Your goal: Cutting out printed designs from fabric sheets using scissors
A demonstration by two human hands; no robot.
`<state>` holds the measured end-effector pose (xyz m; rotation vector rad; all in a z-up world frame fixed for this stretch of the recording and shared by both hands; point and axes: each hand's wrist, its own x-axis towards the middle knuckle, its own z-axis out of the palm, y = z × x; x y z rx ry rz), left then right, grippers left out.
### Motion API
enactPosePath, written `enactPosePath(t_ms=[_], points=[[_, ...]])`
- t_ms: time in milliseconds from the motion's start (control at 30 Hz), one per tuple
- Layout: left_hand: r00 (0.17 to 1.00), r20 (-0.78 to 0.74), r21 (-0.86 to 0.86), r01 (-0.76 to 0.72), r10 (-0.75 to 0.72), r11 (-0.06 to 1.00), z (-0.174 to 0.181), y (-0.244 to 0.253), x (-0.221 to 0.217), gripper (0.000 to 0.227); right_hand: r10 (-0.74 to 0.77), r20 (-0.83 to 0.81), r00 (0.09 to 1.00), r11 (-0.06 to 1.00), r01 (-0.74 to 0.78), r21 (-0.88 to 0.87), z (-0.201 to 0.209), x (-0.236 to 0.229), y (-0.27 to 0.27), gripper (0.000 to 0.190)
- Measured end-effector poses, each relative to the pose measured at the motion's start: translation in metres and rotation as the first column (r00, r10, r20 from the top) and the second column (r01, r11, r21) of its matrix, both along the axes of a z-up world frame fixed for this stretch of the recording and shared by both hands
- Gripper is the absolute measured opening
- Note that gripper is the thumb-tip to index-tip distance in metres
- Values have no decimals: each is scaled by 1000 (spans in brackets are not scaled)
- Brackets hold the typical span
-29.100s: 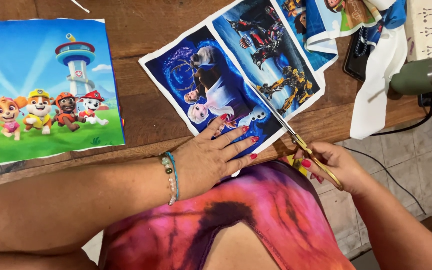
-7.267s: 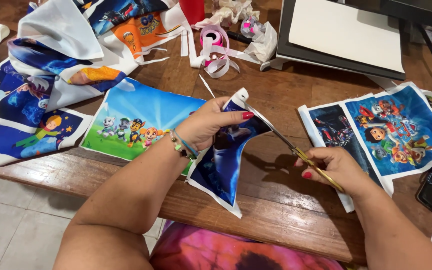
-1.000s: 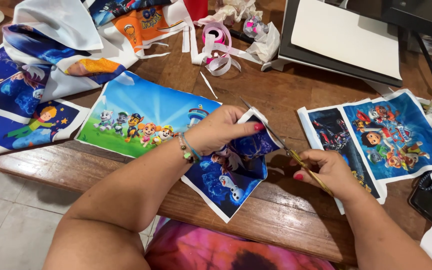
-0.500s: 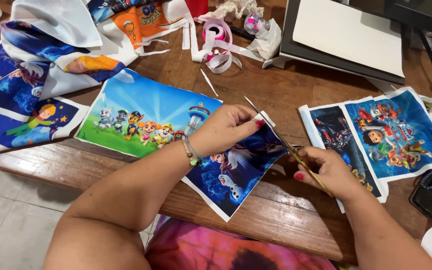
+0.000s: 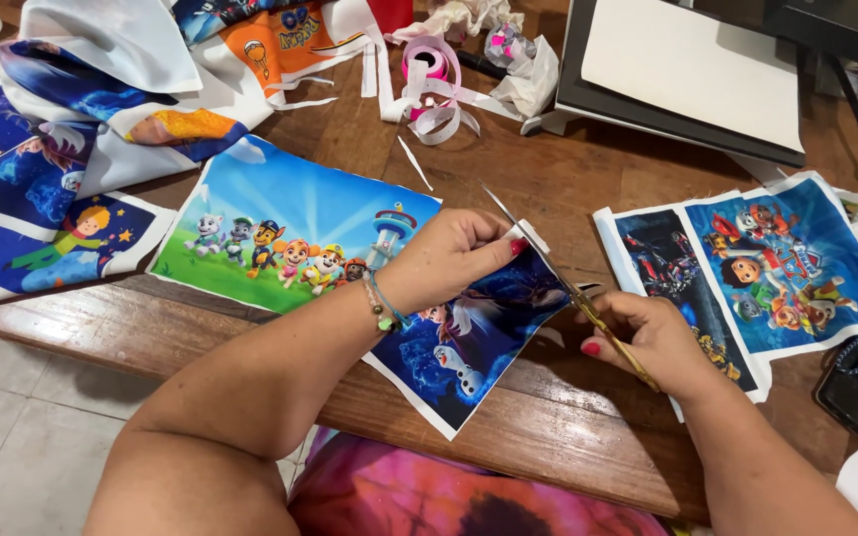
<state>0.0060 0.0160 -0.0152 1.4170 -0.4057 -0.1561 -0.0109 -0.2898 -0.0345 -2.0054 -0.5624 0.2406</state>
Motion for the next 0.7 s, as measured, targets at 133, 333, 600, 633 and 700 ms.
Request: enactPosePath(t_ms=[133, 333, 600, 633, 700], points=[[999, -52, -8, -4, 4, 1000, -7, 5, 5, 20, -14, 0, 1000, 1000, 14, 22, -15, 3, -8, 27], [1000, -9, -5, 8, -8, 1000, 4, -4, 2, 17, 5, -29, 1000, 1000, -5, 24, -8, 4, -5, 28], [999, 14, 105, 46, -48, 993, -10, -8, 2, 22, 15, -11, 1000, 1000, -14, 23, 0, -1, 3, 30], [998, 18, 115, 49, -52, 992, -16, -7, 6, 24, 19, -15, 1000, 1000, -19, 21, -2, 0, 2, 29], [998, -27, 88, 59, -57, 994, -14, -5, 4, 24, 19, -20, 1000, 1000, -19, 10, -12, 3, -6, 26]])
